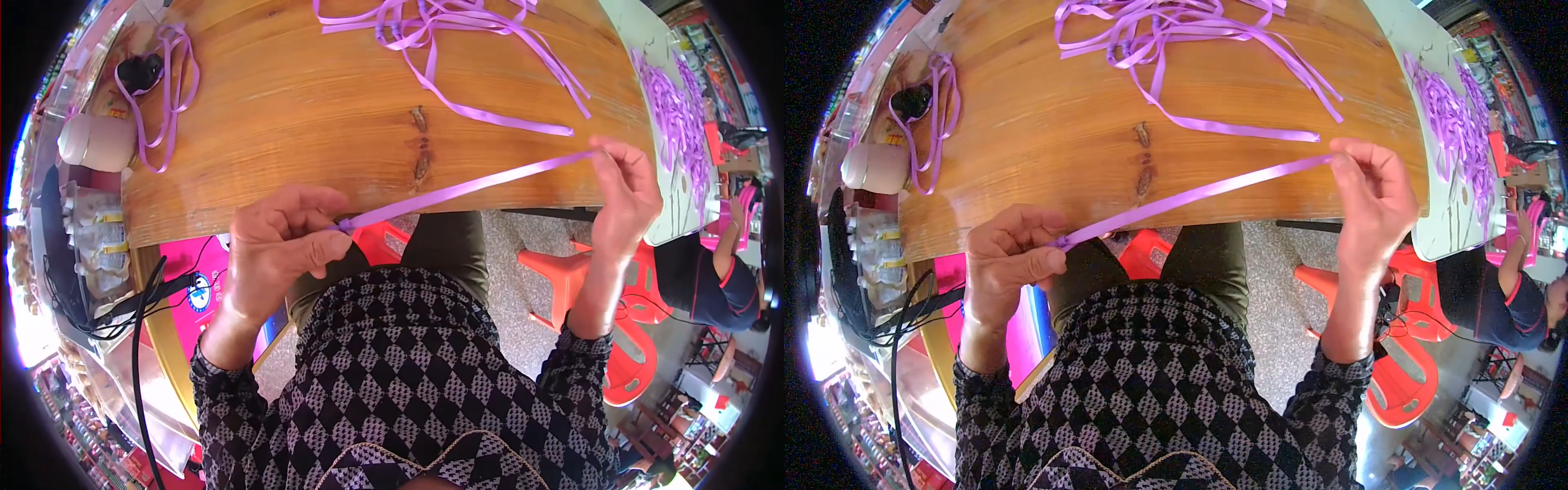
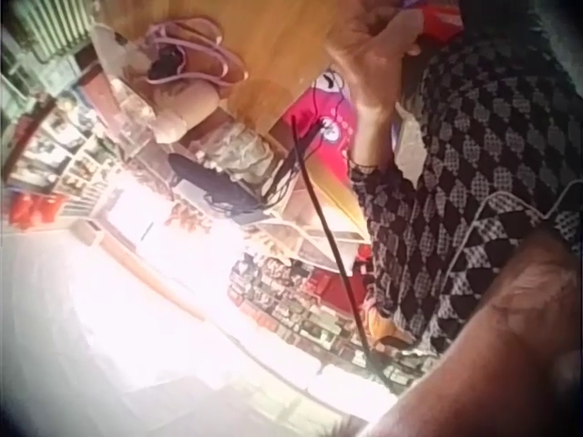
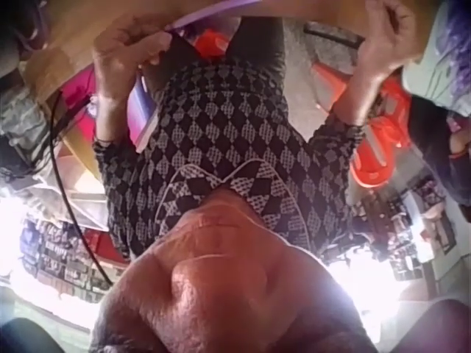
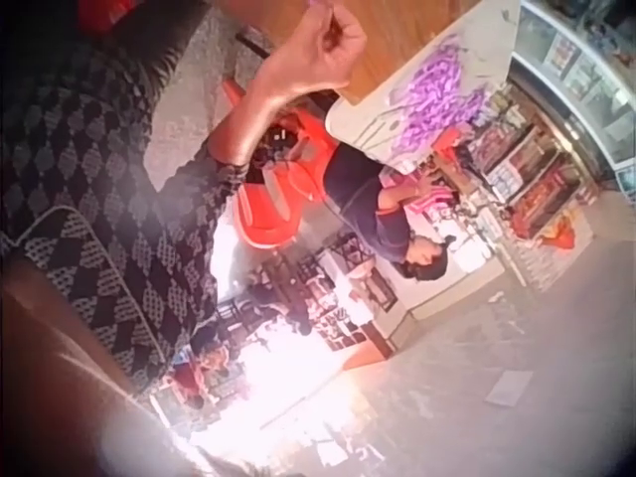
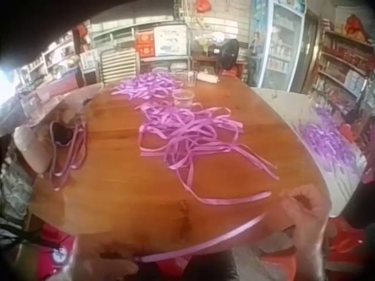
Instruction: The person ties a series of knots in a purple ribbon by hand, pulling the ribbon through loops and tightening them. They repeat this process along the length of the ribbon before stretching it out to check the work.
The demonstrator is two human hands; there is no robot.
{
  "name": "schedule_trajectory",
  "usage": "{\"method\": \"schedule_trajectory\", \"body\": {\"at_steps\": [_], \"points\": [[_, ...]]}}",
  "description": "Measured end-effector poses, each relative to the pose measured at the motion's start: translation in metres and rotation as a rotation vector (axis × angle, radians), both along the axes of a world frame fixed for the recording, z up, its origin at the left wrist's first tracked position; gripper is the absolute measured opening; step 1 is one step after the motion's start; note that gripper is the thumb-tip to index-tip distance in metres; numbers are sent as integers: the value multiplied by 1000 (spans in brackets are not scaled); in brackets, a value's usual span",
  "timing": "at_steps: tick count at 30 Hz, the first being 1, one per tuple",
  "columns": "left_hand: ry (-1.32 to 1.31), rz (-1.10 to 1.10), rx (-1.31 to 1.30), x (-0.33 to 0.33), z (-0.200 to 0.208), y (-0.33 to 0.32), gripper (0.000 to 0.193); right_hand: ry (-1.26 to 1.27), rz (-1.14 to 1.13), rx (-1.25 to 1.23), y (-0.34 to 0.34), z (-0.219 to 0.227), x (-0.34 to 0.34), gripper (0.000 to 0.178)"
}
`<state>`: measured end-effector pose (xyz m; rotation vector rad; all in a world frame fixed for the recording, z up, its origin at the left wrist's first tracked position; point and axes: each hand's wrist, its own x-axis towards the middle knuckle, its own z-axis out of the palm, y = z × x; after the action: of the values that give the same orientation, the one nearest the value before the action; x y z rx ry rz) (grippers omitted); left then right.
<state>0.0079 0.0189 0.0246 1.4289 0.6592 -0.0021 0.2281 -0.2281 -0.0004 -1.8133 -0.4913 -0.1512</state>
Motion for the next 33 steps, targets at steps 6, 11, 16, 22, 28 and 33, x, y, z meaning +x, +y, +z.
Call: {"method": "schedule_trajectory", "body": {"at_steps": [6,11,16,22,28,33], "points": [[-155,-103,431,10,16,-21,38,-256,501,-145,58,28,-65,31],[-378,-193,857,19,21,-26,33,192,950,56,88,15,-76,20],[-543,-303,1016,27,10,-18,26,213,854,-17,86,15,-77,13],[-407,-308,1119,19,16,-10,10,453,725,-48,75,27,-69,4],[-134,-93,477,7,22,25,11,546,403,20,28,31,-25,8],[-17,47,421,-7,19,59,5,411,174,-63,-9,15,18,10]]}}
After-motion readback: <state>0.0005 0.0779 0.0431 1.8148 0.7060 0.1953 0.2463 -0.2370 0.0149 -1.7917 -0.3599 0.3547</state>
